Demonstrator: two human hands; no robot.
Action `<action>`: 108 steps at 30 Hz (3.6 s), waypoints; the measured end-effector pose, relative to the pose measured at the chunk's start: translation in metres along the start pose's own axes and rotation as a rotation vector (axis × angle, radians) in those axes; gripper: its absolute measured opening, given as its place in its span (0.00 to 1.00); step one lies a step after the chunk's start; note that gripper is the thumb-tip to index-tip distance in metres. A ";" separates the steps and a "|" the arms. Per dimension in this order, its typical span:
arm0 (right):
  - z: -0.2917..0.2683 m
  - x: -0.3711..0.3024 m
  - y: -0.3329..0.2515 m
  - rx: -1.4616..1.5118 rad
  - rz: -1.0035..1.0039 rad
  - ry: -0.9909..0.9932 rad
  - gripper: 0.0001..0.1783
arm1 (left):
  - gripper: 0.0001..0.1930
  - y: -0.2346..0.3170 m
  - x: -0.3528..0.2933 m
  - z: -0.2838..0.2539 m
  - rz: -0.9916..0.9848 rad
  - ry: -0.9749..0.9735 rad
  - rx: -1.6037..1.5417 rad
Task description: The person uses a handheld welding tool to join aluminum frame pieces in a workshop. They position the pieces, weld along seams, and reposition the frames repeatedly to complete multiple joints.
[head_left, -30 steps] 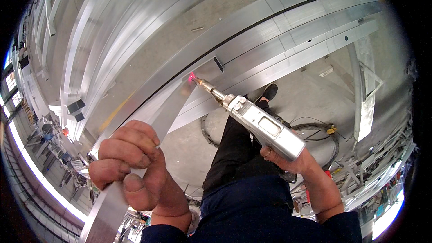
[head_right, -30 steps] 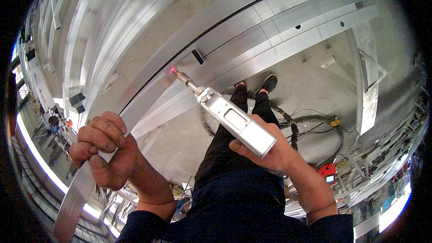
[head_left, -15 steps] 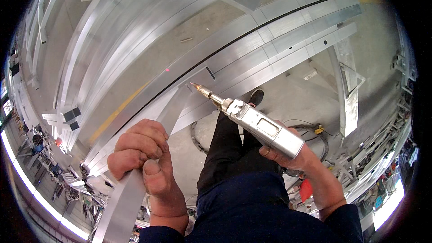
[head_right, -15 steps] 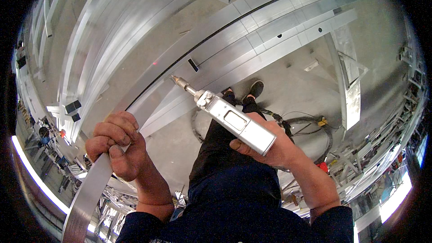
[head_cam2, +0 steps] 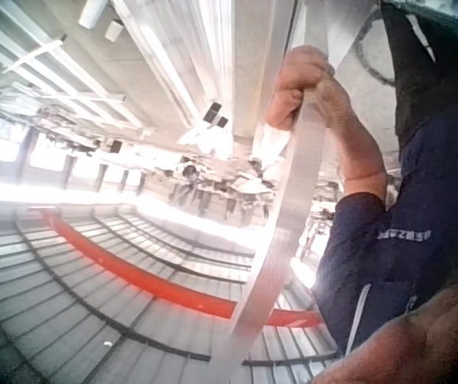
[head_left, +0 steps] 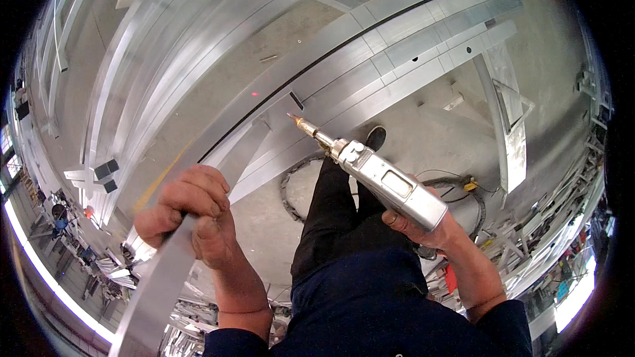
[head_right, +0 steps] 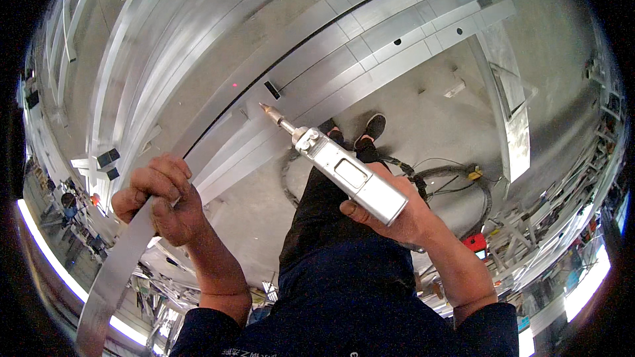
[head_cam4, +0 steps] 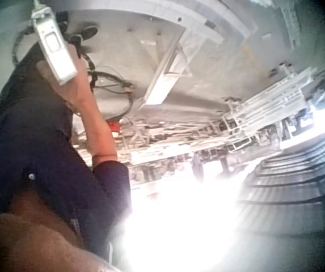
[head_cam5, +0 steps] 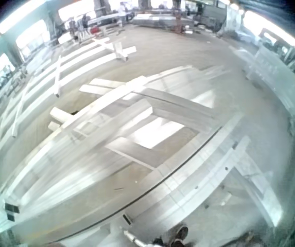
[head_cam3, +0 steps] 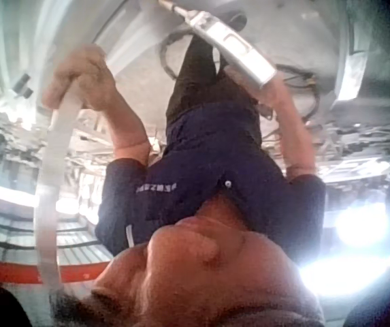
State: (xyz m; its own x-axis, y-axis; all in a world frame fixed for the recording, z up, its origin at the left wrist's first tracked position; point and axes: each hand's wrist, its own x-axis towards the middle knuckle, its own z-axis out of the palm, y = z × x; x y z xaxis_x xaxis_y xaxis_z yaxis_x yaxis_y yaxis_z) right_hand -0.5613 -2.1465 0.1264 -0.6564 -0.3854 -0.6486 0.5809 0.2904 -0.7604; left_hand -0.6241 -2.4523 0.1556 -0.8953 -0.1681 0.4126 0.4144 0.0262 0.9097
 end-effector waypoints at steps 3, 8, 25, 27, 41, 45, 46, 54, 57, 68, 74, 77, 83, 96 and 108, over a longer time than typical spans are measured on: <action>0.002 -0.007 -0.004 -0.014 -0.073 -0.017 0.25 | 0.19 0.000 -0.002 0.001 -0.016 0.038 -0.014; 0.002 -0.021 0.015 0.782 0.270 -0.173 0.24 | 0.14 -0.004 0.000 -0.002 0.032 0.020 -0.022; 0.019 0.032 -0.006 0.225 0.041 -0.134 0.26 | 0.11 -0.006 -0.001 0.000 0.049 0.043 0.027; 0.020 0.036 -0.005 0.270 0.078 -0.154 0.25 | 0.11 -0.007 -0.002 -0.001 0.052 0.044 0.024; 0.022 0.044 0.008 0.336 0.143 -0.214 0.30 | 0.11 -0.004 -0.002 0.002 0.028 0.058 0.061; 0.022 0.044 0.006 0.352 0.148 -0.205 0.30 | 0.11 -0.003 -0.001 0.002 0.012 0.043 0.065; 0.021 0.045 0.007 0.345 0.151 -0.215 0.30 | 0.11 -0.003 -0.001 0.000 0.014 0.027 0.056; 0.020 0.047 0.005 0.369 0.115 -0.197 0.29 | 0.11 -0.003 -0.002 0.005 -0.004 0.066 0.038; 0.019 0.048 0.004 0.374 0.117 -0.198 0.29 | 0.11 -0.002 -0.002 0.004 0.005 0.054 0.053; 0.016 0.047 -0.009 0.317 0.177 -0.185 0.31 | 0.15 -0.003 -0.001 -0.011 0.019 -0.052 0.036; 0.017 0.042 -0.008 0.333 0.192 -0.153 0.29 | 0.17 -0.001 0.000 -0.010 0.006 -0.063 0.051; 0.016 0.041 -0.006 0.330 0.208 -0.162 0.29 | 0.17 -0.003 0.001 -0.012 0.026 -0.074 0.052; 0.018 0.035 0.007 0.312 0.223 -0.176 0.28 | 0.14 -0.004 0.000 -0.011 0.023 -0.047 0.039; 0.004 0.021 0.005 0.503 0.304 -0.101 0.24 | 0.11 -0.002 -0.001 -0.006 0.021 -0.064 0.065; 0.027 0.035 0.012 0.160 -0.101 -0.089 0.23 | 0.13 0.000 -0.003 -0.002 -0.003 0.018 0.085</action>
State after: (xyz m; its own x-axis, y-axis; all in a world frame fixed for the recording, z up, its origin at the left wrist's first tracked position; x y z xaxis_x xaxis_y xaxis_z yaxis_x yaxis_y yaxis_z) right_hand -0.5647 -2.1803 0.0953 -0.6742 -0.4836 -0.5582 0.5879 0.1061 -0.8020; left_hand -0.6211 -2.4535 0.1545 -0.8931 -0.1857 0.4098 0.3957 0.1088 0.9119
